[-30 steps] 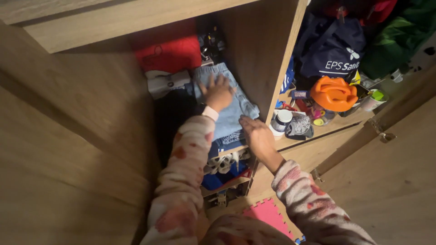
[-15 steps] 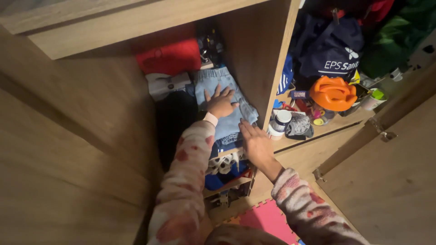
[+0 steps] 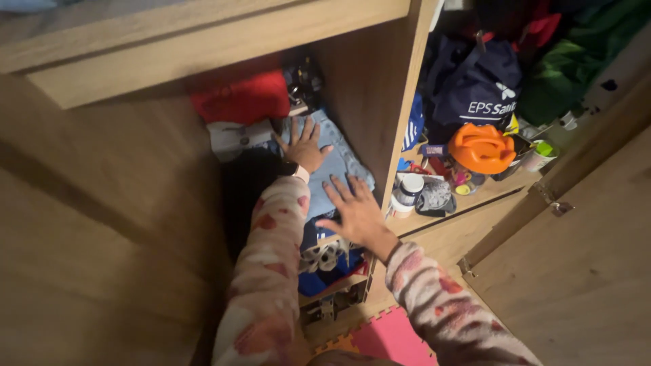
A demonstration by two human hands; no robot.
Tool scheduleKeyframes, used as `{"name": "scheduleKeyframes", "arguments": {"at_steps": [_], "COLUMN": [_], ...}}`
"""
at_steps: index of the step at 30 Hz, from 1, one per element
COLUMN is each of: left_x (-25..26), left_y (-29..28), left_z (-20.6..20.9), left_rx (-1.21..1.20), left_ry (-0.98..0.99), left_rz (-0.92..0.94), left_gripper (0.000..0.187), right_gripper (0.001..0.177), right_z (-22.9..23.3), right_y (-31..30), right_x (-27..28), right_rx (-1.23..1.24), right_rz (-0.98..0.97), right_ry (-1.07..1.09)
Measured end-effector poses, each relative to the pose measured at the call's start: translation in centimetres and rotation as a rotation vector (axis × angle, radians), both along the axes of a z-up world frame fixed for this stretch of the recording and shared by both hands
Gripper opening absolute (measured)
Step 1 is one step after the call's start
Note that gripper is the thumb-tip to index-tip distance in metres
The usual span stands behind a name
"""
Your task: Organizing and storing folded children's clothes from a bed into a closet.
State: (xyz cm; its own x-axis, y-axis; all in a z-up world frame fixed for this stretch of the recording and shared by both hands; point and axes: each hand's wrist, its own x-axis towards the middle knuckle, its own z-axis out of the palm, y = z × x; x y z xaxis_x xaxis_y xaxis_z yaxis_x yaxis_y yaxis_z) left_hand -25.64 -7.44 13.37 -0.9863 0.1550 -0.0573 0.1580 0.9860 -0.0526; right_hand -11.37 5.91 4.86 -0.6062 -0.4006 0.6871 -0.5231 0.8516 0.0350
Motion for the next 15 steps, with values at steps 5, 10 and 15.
{"name": "scheduleKeyframes", "arguments": {"at_steps": [5,10,15], "left_x": [-2.5,-3.4,-4.8], "left_y": [0.8,0.7,0.0], "left_z": [-2.0,-3.0,-4.5], "left_rx": [-0.034,-0.027,-0.048], "left_ry": [-0.014,-0.035,-0.014], "left_rz": [0.031,0.054,-0.013], "left_gripper": [0.067,0.067,0.065], "right_gripper": [0.091,0.09,0.087], "right_z": [-2.0,-2.6,-3.4], "right_y": [0.5,0.6,0.9], "right_x": [-0.5,-0.5,-0.9], "right_rx": [-0.015,-0.001,0.052], "right_rz": [0.002,0.006,-0.035], "right_ry": [0.064,0.091,0.122]}}
